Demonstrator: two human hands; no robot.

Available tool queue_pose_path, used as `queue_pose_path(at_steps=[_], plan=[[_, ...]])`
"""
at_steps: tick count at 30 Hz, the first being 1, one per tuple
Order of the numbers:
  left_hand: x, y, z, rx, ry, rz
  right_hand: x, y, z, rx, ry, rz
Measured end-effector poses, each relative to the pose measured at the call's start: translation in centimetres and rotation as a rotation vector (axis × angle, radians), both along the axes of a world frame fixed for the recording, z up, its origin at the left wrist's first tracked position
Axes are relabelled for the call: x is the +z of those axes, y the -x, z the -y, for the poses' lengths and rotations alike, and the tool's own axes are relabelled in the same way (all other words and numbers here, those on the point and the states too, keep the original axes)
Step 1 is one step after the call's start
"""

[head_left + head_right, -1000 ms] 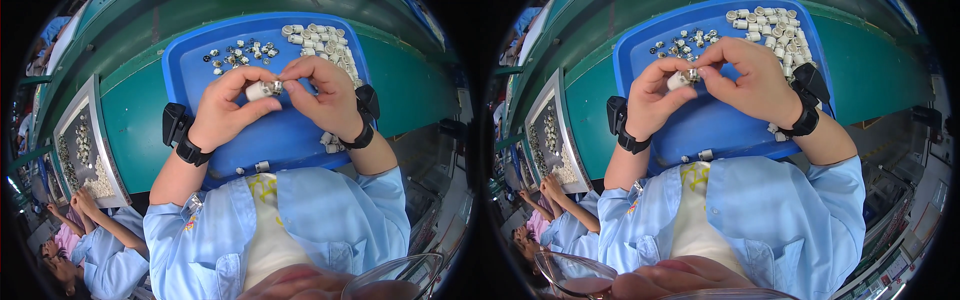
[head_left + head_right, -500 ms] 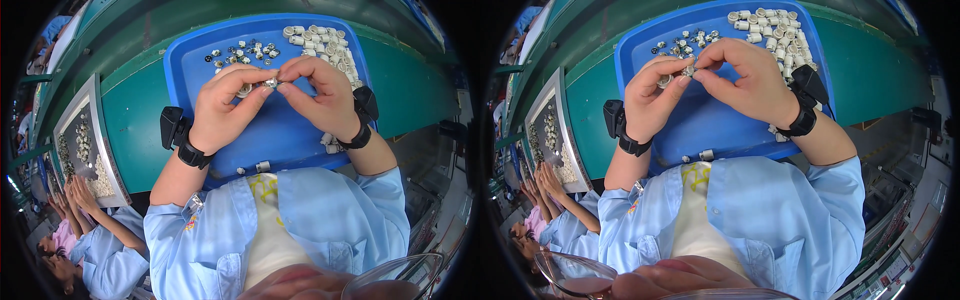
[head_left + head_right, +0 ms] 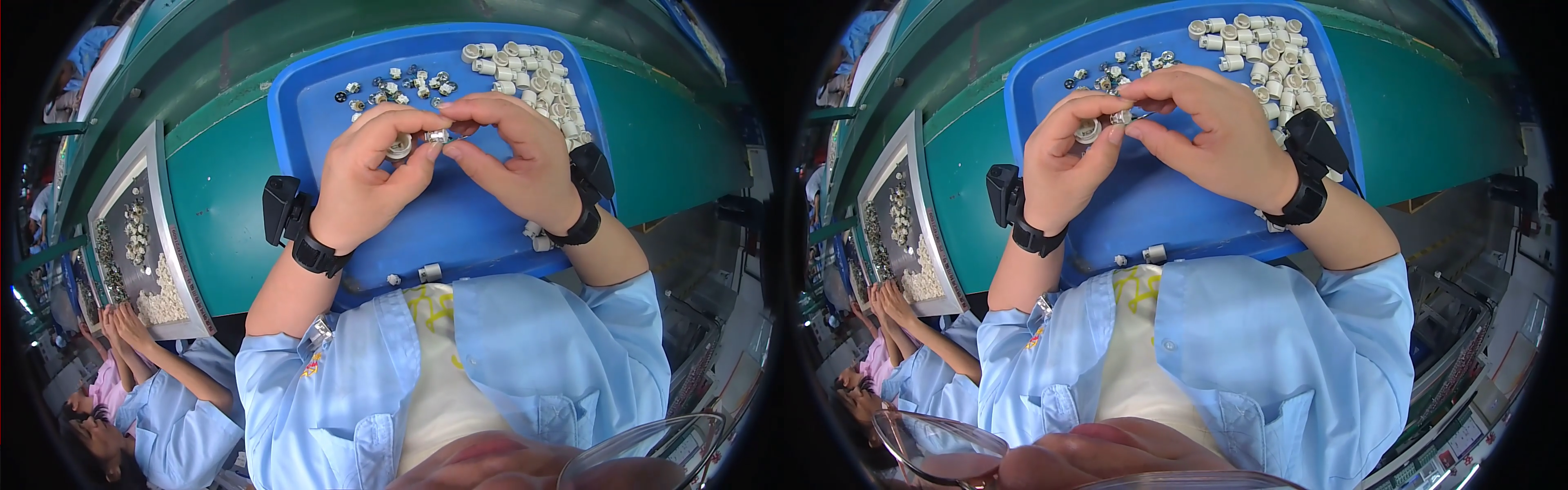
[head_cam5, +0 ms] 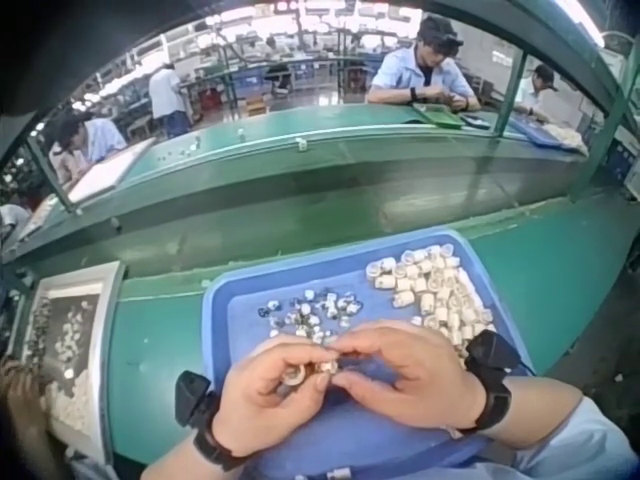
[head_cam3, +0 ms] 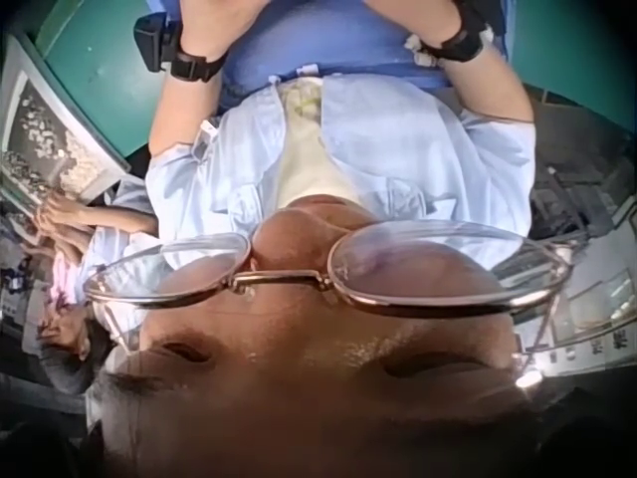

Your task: The person picks up a white plastic housing and a metal component from a blue tray, fits the metal component into the housing by hand, and places the assembled unit back onto the tray.

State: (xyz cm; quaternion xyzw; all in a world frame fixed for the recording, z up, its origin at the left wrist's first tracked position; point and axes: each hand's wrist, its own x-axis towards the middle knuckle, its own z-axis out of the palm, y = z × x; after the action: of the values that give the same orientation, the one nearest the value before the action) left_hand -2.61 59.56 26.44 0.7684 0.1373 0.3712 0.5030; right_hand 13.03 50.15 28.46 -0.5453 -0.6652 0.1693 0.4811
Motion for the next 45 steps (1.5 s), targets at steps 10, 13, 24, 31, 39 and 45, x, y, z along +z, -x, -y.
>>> queue_pose_path(at_steps=[10,13,24,31,39,45], plan=[[0.1,0.3,-0.3,-0.052,-0.08,0.002,-0.1,-0.7,-0.2,-0.004,-0.206,0.276],[0.3,0.5,0.1,-0.176,0.455,0.047,0.2,-1.0,-0.3,0.027,-0.322,0.468],[-0.4,0.2,0.1,-0.219,0.479,0.151,0.8,0.1,-0.3,0.001,-0.165,0.23],[0.0,0.1,0.2,-0.214,0.398,0.087,0.7,-0.3,-0.3,-0.005,-0.114,0.214],[-1.3,-0.2,-0.2,-0.2,0.441,0.027,0.9,-0.9,-0.3,-0.007,-0.163,0.202],[-0.7,0.0,-0.1,-0.299,0.663,0.07,0.7,-1.4,-0.4,0.001,-0.157,0.143]])
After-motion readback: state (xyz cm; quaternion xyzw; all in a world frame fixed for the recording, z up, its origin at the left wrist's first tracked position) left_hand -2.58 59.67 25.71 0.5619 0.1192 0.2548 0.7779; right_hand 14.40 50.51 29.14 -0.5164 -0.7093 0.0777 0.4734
